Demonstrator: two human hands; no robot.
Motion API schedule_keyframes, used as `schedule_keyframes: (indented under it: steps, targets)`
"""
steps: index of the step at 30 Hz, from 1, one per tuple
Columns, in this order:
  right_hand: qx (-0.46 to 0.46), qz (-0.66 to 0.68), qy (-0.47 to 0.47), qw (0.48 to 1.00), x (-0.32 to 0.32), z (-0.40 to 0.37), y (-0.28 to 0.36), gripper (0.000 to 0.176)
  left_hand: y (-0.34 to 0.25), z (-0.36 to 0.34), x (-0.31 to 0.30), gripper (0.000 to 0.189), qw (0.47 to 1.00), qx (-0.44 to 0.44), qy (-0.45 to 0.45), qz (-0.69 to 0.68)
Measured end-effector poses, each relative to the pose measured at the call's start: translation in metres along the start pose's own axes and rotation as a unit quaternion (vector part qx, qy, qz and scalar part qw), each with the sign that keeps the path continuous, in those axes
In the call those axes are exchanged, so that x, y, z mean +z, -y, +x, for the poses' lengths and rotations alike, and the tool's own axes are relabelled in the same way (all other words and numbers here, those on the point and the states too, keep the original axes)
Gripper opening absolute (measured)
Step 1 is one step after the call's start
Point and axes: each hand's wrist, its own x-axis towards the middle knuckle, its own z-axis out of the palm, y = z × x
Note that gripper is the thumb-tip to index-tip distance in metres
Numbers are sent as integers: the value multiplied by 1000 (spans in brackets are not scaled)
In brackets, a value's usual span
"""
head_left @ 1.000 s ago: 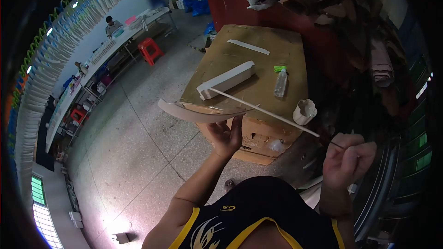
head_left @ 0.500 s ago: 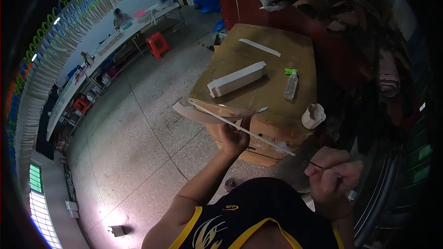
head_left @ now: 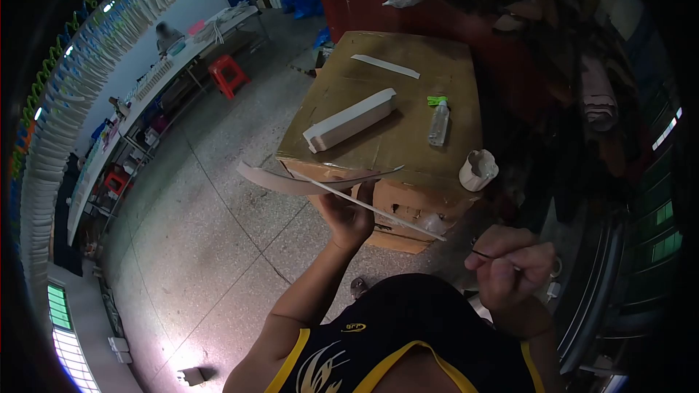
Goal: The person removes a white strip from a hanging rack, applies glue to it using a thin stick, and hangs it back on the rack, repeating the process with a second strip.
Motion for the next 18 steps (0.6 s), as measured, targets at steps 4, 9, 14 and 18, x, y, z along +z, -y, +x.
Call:
schedule_keyframes:
  steps: [4,9,14,18]
  targets:
    - [5,-17,-8,1000,-6,-4,-4,21,-13,3,-1,70,997,-66,-32,-4]
    - [15,-50,-26,998,-18,-16,-8,18,-26,13,1,66,994,-94,-36,-51]
    - [7,-64,-25,998,-22,-17,-9,18,-32,18,5,67,984,-118,-49,-125]
    - [20,-73,-25,997,-26,-21,-7,19,-34,19,10,63,980,-132,-79,-125]
